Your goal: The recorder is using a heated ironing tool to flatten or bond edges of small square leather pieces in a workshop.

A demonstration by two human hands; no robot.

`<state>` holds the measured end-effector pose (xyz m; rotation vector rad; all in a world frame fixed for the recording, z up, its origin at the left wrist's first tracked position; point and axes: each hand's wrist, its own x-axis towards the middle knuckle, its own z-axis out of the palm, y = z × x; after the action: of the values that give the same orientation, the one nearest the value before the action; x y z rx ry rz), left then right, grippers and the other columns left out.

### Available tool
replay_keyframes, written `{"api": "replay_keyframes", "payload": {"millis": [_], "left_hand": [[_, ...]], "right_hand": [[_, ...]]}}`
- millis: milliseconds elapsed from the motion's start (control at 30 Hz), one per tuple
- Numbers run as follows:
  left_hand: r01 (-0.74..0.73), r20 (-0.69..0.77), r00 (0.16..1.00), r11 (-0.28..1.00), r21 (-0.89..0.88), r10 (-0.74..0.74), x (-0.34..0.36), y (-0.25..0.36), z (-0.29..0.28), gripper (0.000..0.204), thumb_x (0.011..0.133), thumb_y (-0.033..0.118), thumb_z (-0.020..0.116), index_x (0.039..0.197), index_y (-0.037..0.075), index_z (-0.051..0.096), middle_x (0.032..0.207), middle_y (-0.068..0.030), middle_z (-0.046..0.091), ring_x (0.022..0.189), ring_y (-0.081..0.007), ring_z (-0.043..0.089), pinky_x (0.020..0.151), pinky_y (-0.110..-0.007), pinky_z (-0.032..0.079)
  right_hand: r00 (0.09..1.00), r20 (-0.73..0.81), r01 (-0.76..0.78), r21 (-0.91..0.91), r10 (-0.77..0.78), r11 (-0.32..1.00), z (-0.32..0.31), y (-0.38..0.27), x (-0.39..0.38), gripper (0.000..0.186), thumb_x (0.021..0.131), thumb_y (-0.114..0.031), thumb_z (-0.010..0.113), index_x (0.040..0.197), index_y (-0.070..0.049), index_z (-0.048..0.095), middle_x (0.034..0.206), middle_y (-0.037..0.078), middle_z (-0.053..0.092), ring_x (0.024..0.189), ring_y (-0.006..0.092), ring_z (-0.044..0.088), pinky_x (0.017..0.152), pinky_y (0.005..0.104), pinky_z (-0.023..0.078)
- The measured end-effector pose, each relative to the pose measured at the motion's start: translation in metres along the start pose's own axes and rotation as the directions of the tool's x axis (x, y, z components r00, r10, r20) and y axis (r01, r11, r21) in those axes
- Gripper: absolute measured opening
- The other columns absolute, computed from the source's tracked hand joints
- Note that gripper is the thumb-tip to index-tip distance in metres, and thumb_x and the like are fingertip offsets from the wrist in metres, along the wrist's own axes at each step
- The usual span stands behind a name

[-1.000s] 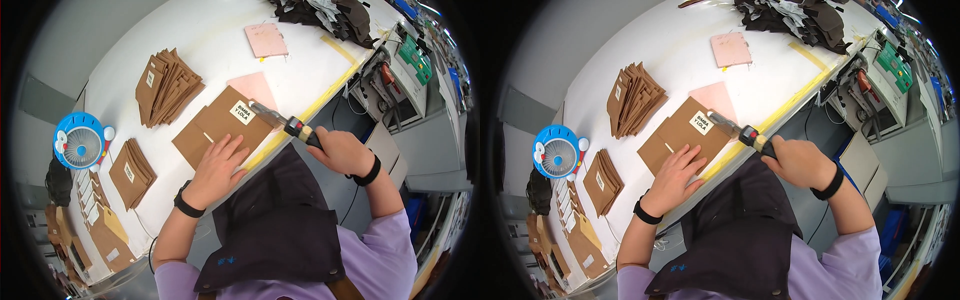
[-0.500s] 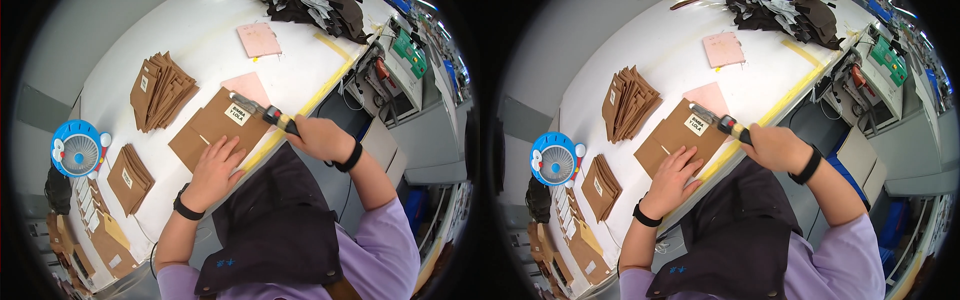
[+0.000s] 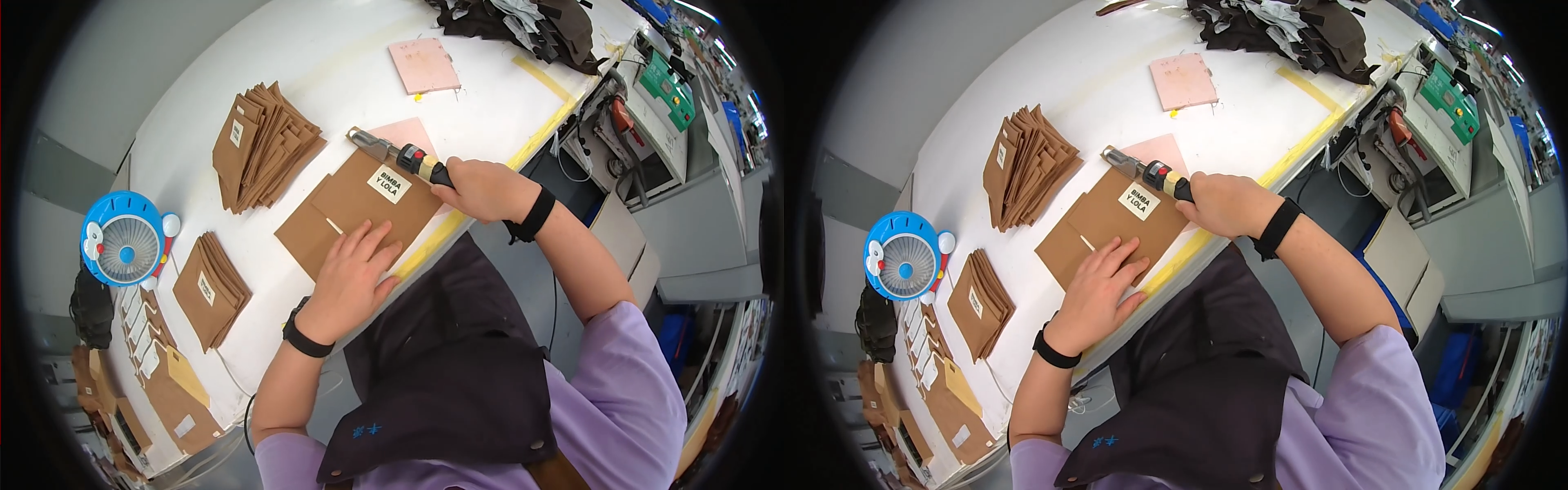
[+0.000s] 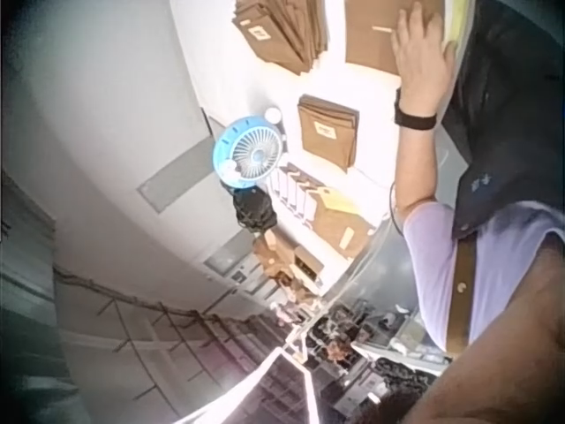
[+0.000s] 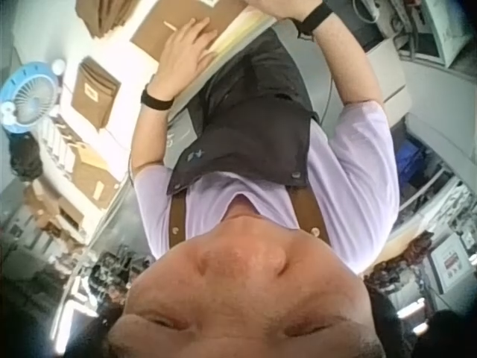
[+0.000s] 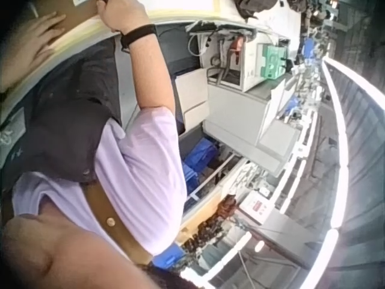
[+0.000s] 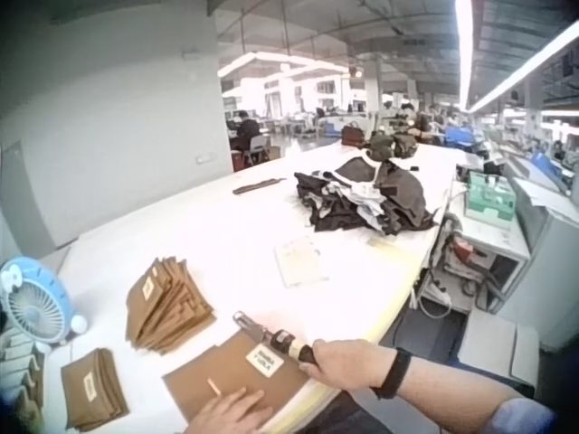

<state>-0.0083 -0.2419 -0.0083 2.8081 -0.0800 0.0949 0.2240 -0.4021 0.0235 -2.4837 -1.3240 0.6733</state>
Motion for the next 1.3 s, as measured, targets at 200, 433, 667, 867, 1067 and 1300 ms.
{"api": "replay_keyframes", "payload": {"millis": [200,433,667,867,1067,1300], "left_hand": [[-0.020,0.035,0.999,1.000,-0.015,0.021,0.005,-0.008,-0.011,0.048,0.089,0.023,0.075,0.132,0.007,0.062,0.149,-0.0161,0.051,0.140,-0.0389,0.046,0.114,-0.049,0.039],[0.108,0.023,0.994,0.977,-0.181,-0.106,0.017,-0.037,-0.033,0.038,0.092,0.018,0.069,0.127,0.004,0.063,0.131,-0.0179,0.060,0.121,-0.0373,0.057,0.103,-0.044,0.047],[0.416,-0.255,0.880,0.909,0.006,-0.401,0.090,-0.080,0.006,0.037,0.082,0.024,0.077,0.108,0.002,0.065,0.114,-0.0198,0.066,0.111,-0.0391,0.062,0.093,-0.050,0.050],[0.553,0.002,0.829,0.819,-0.151,-0.560,0.103,-0.112,-0.008,0.033,0.075,0.017,0.077,0.104,0.005,0.068,0.115,-0.0181,0.068,0.112,-0.0392,0.064,0.092,-0.050,0.050],[0.276,-0.363,0.884,0.955,-0.107,-0.296,0.064,-0.085,-0.006,0.009,0.086,0.013,0.067,0.090,0.008,0.061,0.090,-0.0126,0.065,0.084,-0.0339,0.064,0.075,-0.046,0.048],[0.346,-0.071,0.881,0.741,-0.576,-0.467,-0.082,-0.025,-0.120,0.042,0.085,0.003,0.076,0.117,0.007,0.050,0.094,-0.0062,0.062,0.092,-0.0208,0.064,0.083,-0.034,0.053]], "right_hand": [[0.997,-0.074,0.005,-0.078,-0.010,0.997,0.016,0.023,-0.074,0.041,0.101,-0.039,0.059,0.104,0.001,0.050,0.078,0.025,0.066,0.076,0.0454,0.067,0.068,0.0522,0.053],[0.997,0.042,-0.069,-0.046,0.071,0.997,0.003,0.017,-0.110,0.039,0.101,-0.039,0.059,0.100,-0.001,0.051,0.071,0.022,0.065,0.067,0.0436,0.065,0.065,0.0511,0.052],[0.995,-0.074,-0.026,0.432,0.064,0.902,0.012,0.037,-0.009,0.030,0.104,-0.029,0.058,0.098,0.001,0.053,0.056,0.005,0.052,0.041,0.0152,0.053,0.041,0.0330,0.040],[0.995,-0.097,0.032,0.541,0.024,0.840,0.029,0.038,0.029,0.028,0.105,-0.028,0.057,0.097,-0.001,0.052,0.055,0.003,0.049,0.038,0.0134,0.047,0.038,0.0298,0.037],[0.994,-0.104,0.039,0.597,0.029,0.801,0.031,0.040,0.036,0.027,0.105,-0.027,0.057,0.096,-0.002,0.053,0.055,0.001,0.047,0.037,0.0129,0.045,0.037,0.0292,0.036],[0.995,-0.083,0.004,0.621,0.060,0.784,0.027,0.038,0.027,0.028,0.104,-0.029,0.059,0.096,-0.003,0.053,0.055,0.001,0.047,0.038,0.0115,0.043,0.037,0.0277,0.035]]}}
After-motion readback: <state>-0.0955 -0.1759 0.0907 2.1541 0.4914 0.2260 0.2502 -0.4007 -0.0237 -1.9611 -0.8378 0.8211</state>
